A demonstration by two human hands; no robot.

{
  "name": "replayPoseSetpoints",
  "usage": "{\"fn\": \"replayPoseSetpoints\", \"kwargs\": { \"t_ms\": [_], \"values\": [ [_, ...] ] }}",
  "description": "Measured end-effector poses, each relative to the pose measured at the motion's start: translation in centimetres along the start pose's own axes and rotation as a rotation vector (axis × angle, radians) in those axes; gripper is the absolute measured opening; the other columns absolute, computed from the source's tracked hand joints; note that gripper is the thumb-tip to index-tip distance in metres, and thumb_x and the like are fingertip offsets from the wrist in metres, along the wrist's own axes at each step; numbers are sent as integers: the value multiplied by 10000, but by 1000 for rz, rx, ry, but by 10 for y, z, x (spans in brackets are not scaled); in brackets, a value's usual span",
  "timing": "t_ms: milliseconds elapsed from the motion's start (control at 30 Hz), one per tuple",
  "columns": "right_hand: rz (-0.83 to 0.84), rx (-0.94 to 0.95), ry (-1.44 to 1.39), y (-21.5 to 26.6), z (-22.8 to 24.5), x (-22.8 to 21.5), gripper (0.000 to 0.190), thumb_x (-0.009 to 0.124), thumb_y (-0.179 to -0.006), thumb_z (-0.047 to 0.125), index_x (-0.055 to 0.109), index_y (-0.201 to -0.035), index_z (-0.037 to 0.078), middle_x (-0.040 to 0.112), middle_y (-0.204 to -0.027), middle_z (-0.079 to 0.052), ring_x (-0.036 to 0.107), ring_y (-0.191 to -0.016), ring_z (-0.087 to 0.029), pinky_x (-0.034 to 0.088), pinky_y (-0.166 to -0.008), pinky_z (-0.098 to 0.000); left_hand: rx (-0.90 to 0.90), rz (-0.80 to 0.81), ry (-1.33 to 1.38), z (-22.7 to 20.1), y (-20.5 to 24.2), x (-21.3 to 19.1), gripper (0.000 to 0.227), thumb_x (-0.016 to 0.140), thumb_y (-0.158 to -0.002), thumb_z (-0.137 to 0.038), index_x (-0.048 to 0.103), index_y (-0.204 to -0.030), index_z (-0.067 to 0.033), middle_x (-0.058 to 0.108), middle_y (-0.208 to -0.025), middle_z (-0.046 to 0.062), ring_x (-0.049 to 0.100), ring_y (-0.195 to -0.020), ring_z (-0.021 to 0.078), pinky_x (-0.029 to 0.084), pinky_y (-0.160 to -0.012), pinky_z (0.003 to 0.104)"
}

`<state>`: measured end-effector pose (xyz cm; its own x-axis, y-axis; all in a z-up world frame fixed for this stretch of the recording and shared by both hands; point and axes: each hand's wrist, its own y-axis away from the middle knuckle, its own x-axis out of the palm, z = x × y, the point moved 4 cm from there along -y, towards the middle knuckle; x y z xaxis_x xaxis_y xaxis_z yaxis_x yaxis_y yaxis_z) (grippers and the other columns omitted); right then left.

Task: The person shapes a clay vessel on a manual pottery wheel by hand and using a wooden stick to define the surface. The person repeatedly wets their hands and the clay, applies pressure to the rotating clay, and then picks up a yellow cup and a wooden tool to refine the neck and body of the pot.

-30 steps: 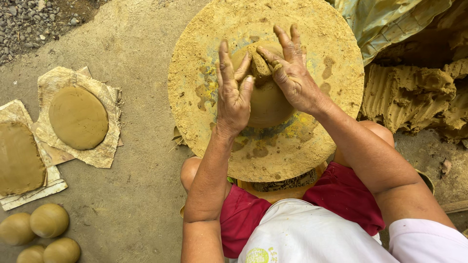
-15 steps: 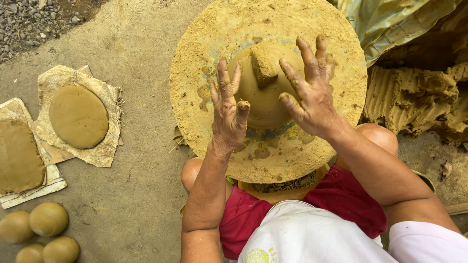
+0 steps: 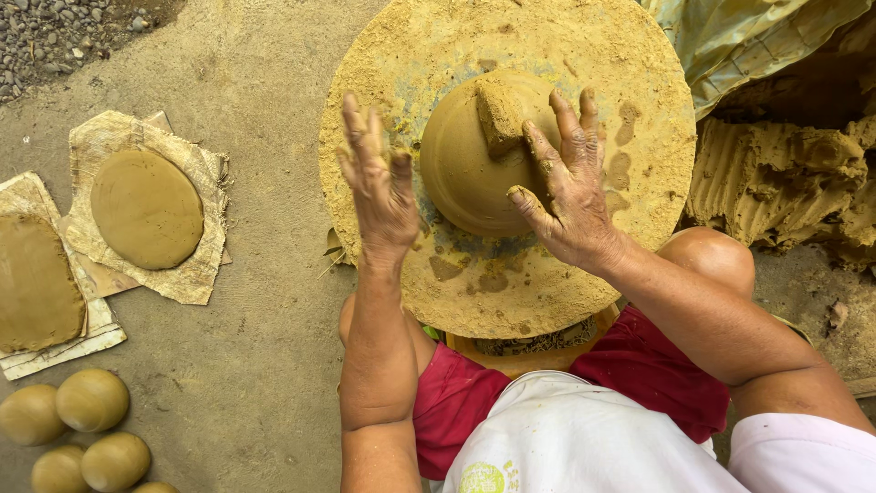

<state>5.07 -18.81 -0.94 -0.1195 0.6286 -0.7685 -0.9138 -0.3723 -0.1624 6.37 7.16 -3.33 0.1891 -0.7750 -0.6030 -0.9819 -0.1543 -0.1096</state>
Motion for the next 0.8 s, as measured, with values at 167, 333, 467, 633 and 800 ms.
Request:
{"fn": "replayPoseSetpoints", "kwargs": {
  "t_ms": [167, 333, 467, 633, 800],
  "values": [
    [33, 20, -26, 0, -11, 9, 751, 478, -1086, 570, 354, -1644, 83, 97, -1749, -196, -29, -1618, -419, 85, -1334, -660, -309, 131, -526, 62, -18, -16, 921, 347, -1047, -738, -134, -1650, -235, 284, -1681, 112, 279, -1511, 506, -25, -1146, 768],
    [92, 3, 694, -3, -27, 1, 913, 241, -977, 778, 378, -1631, 156, 66, -1738, -149, -49, -1565, -385, 35, -1232, -659, -531, 335, -664, 96, -14, -23, 983, 579, -1001, -486, -132, -1621, -211, 650, -1195, 97, 669, -1099, 317, 87, -1173, 757],
    [78, 40, 463, 7, -29, -3, 944, 210, -1024, 783, 371, -1653, 97, 115, -1753, -203, 26, -1592, -421, 85, -1288, -670, -450, 397, -739, 99, -10, -26, 988, 624, -1030, -436, -108, -1632, -154, 621, -726, 1, 652, -705, 204, 411, -1070, 603],
    [18, 101, 231, 22, -17, 10, 764, 459, -1065, 632, 408, -1574, 65, 264, -1691, -205, 194, -1568, -411, 215, -1258, -635, -502, 434, -714, 104, 0, -32, 1028, 658, -986, -495, -42, -1660, -158, 583, -818, 31, 543, -693, 176, 522, -711, 393],
    [-104, 170, -1, 13, -4, 16, 688, 624, -1059, 442, 408, -1602, 80, 362, -1621, -192, 294, -1520, -364, 254, -1278, -585, -489, 488, -744, 91, 17, -37, 1001, 720, -900, -626, 181, -1618, -183, 575, -878, 55, 547, -764, 191, 490, -731, 405]
  ]
}}
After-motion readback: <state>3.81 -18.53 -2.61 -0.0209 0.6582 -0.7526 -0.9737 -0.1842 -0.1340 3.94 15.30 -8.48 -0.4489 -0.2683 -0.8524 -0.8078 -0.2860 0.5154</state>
